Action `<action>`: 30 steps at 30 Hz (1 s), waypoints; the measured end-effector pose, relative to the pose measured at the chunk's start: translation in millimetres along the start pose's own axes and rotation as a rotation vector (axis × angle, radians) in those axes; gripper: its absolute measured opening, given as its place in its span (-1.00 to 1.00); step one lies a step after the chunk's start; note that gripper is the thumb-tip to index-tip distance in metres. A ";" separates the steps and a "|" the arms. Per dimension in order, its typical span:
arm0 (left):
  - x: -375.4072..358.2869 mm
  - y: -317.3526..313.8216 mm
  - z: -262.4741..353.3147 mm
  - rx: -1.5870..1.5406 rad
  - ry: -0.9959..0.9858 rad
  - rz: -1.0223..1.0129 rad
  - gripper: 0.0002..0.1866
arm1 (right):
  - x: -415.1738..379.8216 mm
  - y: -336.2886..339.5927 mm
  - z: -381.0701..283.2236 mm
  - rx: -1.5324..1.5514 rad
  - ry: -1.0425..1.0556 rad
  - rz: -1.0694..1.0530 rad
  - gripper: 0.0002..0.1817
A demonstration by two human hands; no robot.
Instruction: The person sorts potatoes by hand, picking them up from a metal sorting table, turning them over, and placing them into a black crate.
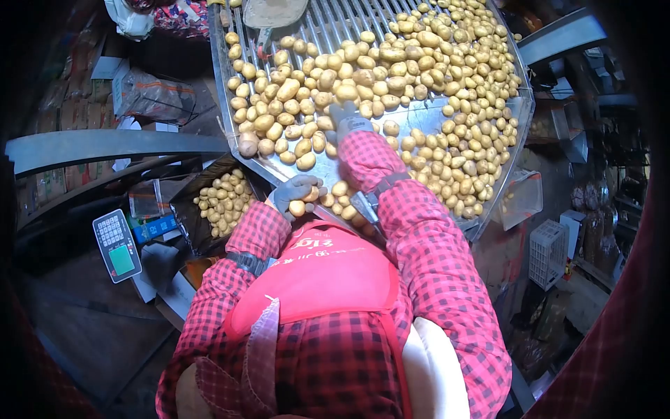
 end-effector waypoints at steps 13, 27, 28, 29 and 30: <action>-10.0 -31.6 -2.5 -0.278 0.239 -0.035 -0.27 | -55.2 -15.8 6.9 0.491 0.418 -0.038 -0.57; -14.3 -23.5 -25.9 -0.543 0.149 -0.218 -0.42 | -4.0 47.7 -9.1 0.270 0.335 0.297 -0.49; -19.5 -24.4 -22.9 -0.680 0.154 -0.343 -0.43 | 23.9 40.1 4.0 0.145 0.418 0.419 -0.48; -23.9 -10.3 -21.5 -0.574 0.092 -0.289 -0.46 | 28.1 47.7 -1.7 -0.058 0.440 0.509 -0.51; -29.1 2.6 -18.5 -0.463 0.038 -0.232 -0.49 | 31.3 45.1 -6.5 -0.185 0.339 0.433 -0.51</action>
Point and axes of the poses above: each hand's wrist, its own x-axis towards the middle knuckle, its own y-axis out of the back of the hand, z = x × y, the point moved 7 cm from there along x, towards the middle knuckle, and after that the axes turned 7 degrees about -y, right-handed, at the moved point
